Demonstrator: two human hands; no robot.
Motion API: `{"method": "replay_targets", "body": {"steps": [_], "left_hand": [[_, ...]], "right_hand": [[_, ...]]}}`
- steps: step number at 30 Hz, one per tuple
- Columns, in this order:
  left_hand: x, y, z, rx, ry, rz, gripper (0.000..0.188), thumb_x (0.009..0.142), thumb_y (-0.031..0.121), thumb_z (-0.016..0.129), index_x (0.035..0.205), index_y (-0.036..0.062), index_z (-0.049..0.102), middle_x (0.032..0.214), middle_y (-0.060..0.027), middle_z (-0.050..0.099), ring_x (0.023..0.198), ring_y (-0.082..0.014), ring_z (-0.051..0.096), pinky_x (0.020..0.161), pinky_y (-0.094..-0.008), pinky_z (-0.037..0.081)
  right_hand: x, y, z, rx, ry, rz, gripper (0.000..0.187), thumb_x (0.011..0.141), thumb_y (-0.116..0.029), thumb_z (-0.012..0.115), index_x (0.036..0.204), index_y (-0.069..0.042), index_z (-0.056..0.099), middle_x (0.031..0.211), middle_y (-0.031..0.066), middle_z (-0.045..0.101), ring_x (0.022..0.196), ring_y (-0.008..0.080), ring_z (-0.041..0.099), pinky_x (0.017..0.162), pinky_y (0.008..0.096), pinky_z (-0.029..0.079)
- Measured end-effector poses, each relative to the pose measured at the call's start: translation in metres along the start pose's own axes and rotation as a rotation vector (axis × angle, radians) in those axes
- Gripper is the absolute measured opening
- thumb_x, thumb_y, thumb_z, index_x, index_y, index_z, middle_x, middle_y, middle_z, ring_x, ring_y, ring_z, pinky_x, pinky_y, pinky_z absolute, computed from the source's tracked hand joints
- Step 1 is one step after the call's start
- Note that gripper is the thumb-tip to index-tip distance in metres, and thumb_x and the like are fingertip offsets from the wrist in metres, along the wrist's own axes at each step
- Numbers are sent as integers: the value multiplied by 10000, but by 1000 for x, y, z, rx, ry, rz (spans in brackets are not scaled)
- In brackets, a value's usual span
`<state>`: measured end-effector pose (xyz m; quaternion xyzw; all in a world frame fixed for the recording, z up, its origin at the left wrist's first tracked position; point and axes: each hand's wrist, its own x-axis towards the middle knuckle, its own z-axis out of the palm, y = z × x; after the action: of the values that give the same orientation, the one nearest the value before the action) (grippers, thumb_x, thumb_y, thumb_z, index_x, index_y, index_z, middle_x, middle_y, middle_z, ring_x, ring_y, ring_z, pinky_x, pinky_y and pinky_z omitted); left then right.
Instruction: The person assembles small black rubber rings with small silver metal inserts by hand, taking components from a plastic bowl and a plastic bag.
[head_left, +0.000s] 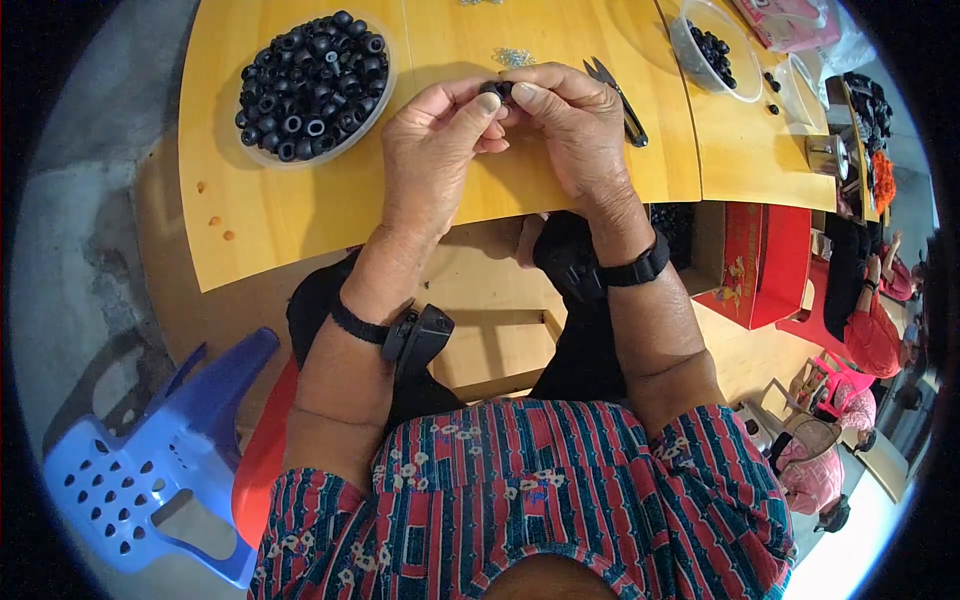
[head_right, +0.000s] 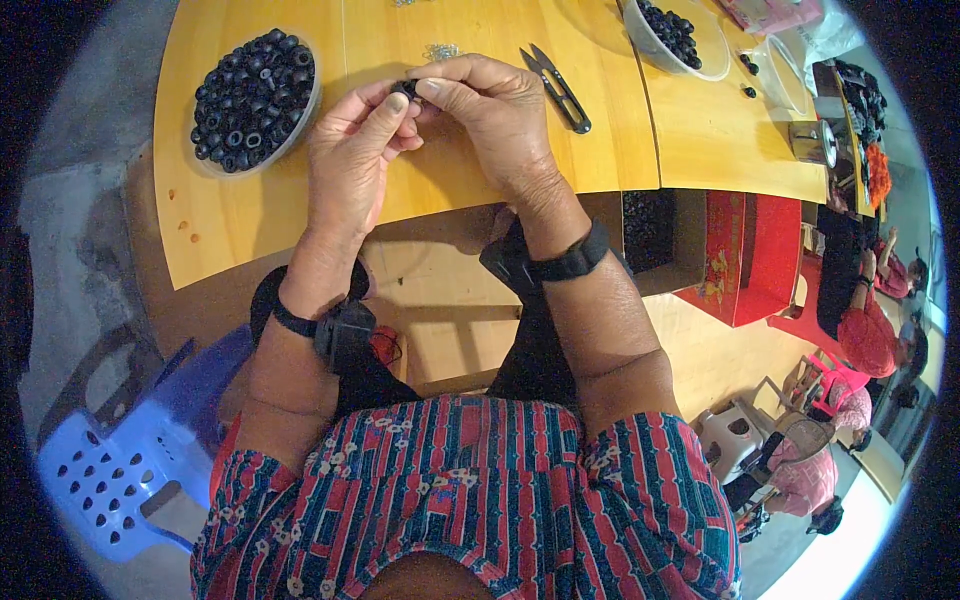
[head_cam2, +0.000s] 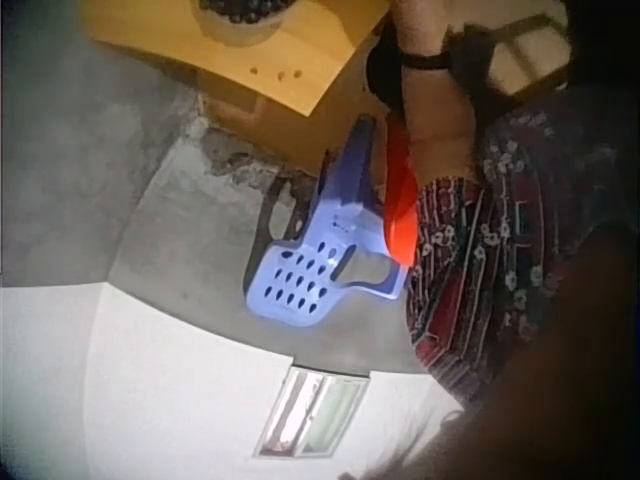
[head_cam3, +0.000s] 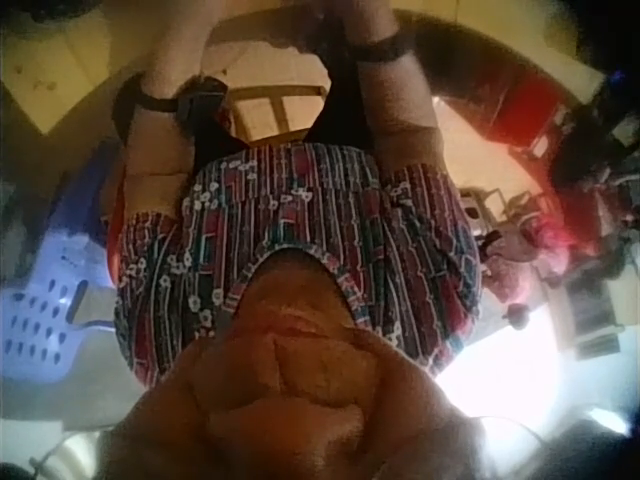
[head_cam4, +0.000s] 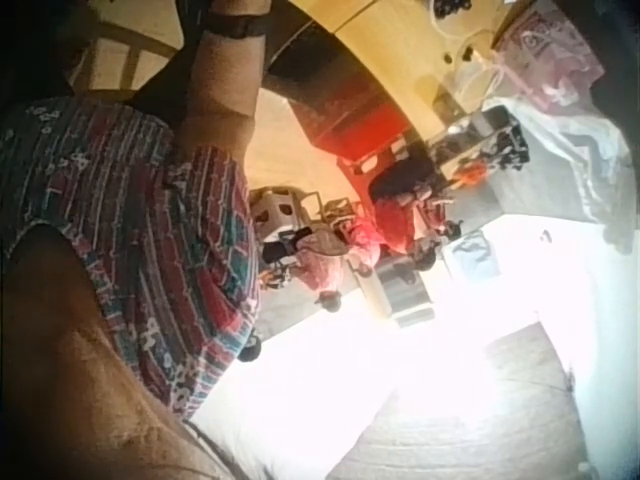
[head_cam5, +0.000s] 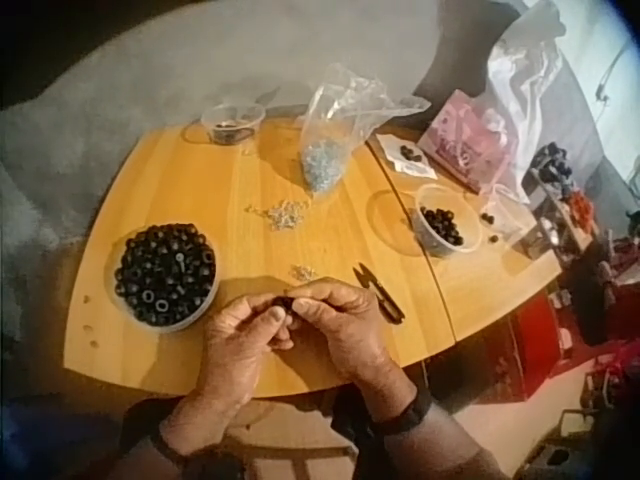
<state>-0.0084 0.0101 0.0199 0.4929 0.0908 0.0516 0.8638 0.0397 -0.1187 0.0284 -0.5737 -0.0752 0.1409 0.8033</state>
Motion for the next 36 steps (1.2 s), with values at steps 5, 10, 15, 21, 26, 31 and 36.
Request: {"method": "replay_targets", "body": {"steps": [5,10,15,21,26,31,36], "left_hand": [[3,-7,-2,59,-31,18,192,842,90,614,996,-24,610,822,-63,634,672,-88,576,627,-216,507],[4,-9,-7,231,-75,208,195,837,75,615,1008,-20,610,890,-36,559,713,-100,592,625,-220,515],[-2,1,3,89,-127,133,183,852,53,584,1010,-40,593,864,-39,524,711,-115,599,633,-227,541],[-2,-1,2,90,-130,83,196,865,60,568,1031,-42,583,857,-38,518,716,-99,577,637,-208,533],[3,-1,-5,271,-154,164,300,884,161,569,1115,-30,551,841,-24,510,762,-86,532,693,-198,471],[0,1,-1,476,-207,259,489,870,361,569,1164,-25,499,947,-77,497,886,-150,506,791,-269,434],[-1,3,-2,746,-184,403,465,905,385,469,1102,-36,470,985,-159,495,892,-275,531,792,-349,440]], "right_hand": [[3,-5,-10,61,-62,98,73,817,-25,607,882,-1,631,765,56,634,683,112,605,642,235,522],[3,-16,-12,107,-271,305,187,862,-182,565,861,5,582,722,57,586,637,117,576,603,232,502],[-3,-16,-10,171,-320,342,266,878,-244,529,841,14,581,704,53,561,600,114,531,555,238,469],[-3,-4,-5,235,-270,244,252,879,-223,519,814,13,577,667,38,536,567,100,481,535,232,439],[-5,-3,-1,77,-253,106,215,878,-199,521,811,0,572,660,25,534,548,85,468,507,218,417],[-8,-3,6,-296,-183,-44,251,870,-243,529,908,0,580,722,43,594,605,104,553,538,229,453],[-4,8,4,-580,-204,-316,319,844,-317,545,972,-26,570,753,114,614,648,209,611,599,292,488]]}}
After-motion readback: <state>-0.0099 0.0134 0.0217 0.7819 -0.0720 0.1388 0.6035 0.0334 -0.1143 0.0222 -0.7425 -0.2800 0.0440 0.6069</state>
